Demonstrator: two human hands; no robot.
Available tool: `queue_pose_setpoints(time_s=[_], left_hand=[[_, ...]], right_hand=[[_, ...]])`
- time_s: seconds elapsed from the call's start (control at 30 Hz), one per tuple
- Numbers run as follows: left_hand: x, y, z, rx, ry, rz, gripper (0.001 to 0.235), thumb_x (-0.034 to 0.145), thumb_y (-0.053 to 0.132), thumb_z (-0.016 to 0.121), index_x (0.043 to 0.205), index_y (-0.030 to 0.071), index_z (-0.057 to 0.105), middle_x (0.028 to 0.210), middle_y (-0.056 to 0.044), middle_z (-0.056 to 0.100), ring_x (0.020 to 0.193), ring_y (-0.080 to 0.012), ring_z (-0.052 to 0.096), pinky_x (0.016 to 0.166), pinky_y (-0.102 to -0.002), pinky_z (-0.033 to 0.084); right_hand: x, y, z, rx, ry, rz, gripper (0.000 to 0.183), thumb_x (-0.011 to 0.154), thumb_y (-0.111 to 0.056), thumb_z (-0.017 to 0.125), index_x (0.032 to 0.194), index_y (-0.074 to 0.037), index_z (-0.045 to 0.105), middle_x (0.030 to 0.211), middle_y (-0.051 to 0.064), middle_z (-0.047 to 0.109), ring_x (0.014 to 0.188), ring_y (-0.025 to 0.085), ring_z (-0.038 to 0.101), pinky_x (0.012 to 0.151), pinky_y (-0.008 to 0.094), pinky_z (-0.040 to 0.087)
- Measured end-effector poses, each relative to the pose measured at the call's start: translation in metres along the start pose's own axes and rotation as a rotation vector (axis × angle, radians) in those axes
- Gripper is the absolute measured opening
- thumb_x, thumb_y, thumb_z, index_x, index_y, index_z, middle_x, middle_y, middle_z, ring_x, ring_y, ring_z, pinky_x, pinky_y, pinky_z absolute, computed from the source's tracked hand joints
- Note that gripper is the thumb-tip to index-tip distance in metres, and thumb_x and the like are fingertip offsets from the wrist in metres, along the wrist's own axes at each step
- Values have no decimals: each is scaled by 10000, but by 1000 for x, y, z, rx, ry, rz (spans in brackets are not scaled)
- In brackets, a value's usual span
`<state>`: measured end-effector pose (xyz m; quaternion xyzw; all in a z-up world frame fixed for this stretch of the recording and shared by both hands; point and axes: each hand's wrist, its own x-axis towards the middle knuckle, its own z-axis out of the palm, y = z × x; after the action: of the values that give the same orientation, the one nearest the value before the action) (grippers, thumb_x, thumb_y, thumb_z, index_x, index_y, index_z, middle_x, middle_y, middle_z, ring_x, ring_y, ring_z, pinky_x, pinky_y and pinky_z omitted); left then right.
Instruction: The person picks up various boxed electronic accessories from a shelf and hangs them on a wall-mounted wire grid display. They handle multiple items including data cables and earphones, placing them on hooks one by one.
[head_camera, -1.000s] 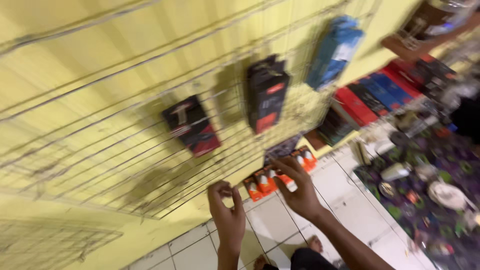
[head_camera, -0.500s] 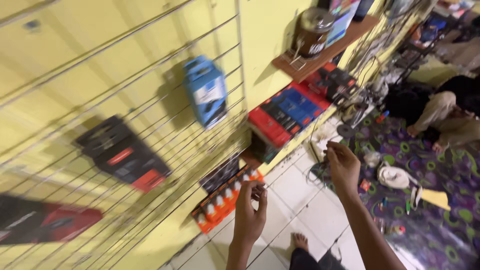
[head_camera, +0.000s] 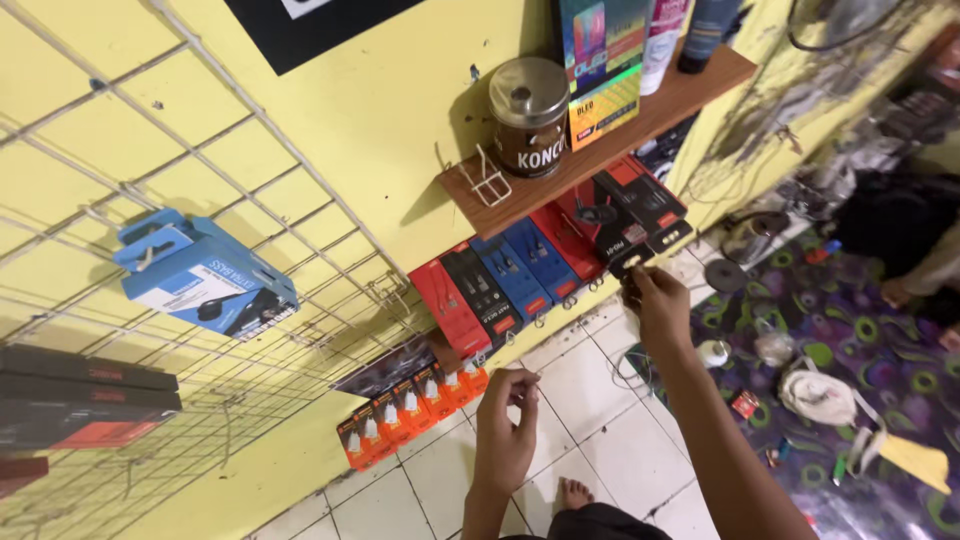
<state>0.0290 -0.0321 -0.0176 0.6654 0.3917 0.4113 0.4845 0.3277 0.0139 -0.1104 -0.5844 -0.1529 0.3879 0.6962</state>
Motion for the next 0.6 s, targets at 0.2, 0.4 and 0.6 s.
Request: queue_pose_setpoints(time_s=[0.2, 0.4, 0.6], left_hand=[[2, -15, 16, -40, 73, -47, 88, 985, 15, 604, 1064, 15, 641, 956, -63, 680, 847, -166, 672, 763, -296, 534], [-2, -24, 6, -206, 228, -145, 203, 1062, 121, 497, 1200, 12, 597, 1080, -97, 654, 963, -174, 626, 854, -323, 530], [-12, 8, -17, -507, -161, -69, 450, 1044, 181, 509, 1450, -7, 461, 1283, -119, 670, 1118, -178, 659, 968, -315, 516]], right_hand=[[-21, -27, -20, 30, -102, -93, 123, 1014, -69, 547, 977, 28, 613, 1002, 26, 691, 876, 115, 654, 802, 271, 563], [-63, -64, -29, 32, -396, -121, 146, 1069, -8, 551, 923, -5, 567, 933, 36, 581, 834, 104, 537, 725, 264, 444], [-103, -80, 24, -233, -590, -132, 55, 983, -7, 603, 949, -1, 646, 958, 58, 706, 846, 96, 611, 761, 263, 514]])
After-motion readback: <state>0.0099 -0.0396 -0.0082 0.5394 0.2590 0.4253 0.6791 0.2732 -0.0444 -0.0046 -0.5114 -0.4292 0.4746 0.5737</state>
